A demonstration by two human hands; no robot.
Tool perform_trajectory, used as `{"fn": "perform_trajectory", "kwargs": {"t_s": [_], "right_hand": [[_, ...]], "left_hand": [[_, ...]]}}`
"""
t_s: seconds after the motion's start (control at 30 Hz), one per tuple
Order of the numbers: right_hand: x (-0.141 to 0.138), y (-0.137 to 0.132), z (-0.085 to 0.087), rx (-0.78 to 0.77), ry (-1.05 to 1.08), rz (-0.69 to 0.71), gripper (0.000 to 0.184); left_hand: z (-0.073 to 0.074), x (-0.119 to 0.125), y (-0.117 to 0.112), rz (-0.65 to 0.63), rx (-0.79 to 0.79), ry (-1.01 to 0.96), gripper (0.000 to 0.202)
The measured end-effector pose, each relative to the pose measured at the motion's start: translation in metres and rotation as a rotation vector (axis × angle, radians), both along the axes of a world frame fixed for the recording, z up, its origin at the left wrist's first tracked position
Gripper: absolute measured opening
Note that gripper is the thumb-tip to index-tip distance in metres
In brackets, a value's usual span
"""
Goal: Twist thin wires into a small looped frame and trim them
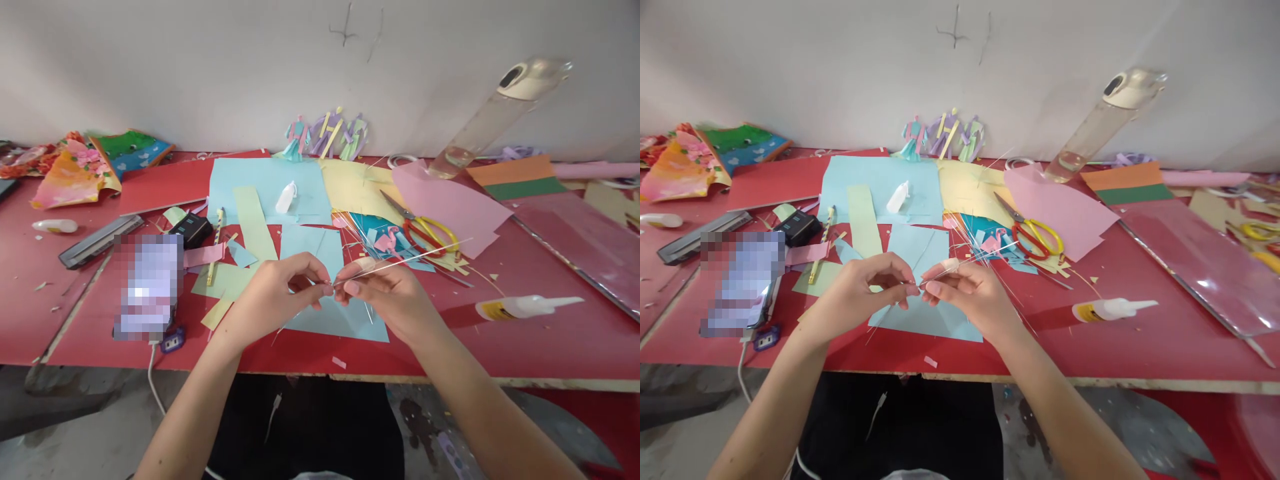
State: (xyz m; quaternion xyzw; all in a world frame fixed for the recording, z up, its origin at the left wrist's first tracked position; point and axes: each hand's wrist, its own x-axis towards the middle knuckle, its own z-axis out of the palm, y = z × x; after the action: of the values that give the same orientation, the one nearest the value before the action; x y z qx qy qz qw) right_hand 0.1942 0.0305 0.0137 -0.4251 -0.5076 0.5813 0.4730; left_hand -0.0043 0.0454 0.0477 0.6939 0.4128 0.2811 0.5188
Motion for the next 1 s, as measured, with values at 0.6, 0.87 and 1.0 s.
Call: {"fn": "perform_trajectory", "kwargs": {"t_s": [0.6,0.87,1.0], "right_hand": [[0.002,0.029,-0.015,0.090,0.060,-0.148,0.031],[-0.003,0.025,-0.016,0.102,0.060,-0.099,0.029],[-0.004,0.021,-0.015,0.152,0.025,-0.149,0.024]], "left_hand": [[-0.001,0.017,0.053,-0.250,-0.163,-0.208,0.009],[0.001,0.005,0.051,-0.235,-0.253,-0.224,0.004],[-0.001,0.003,0.053,-0.255,-0.218,-0.196,0.007]]}}
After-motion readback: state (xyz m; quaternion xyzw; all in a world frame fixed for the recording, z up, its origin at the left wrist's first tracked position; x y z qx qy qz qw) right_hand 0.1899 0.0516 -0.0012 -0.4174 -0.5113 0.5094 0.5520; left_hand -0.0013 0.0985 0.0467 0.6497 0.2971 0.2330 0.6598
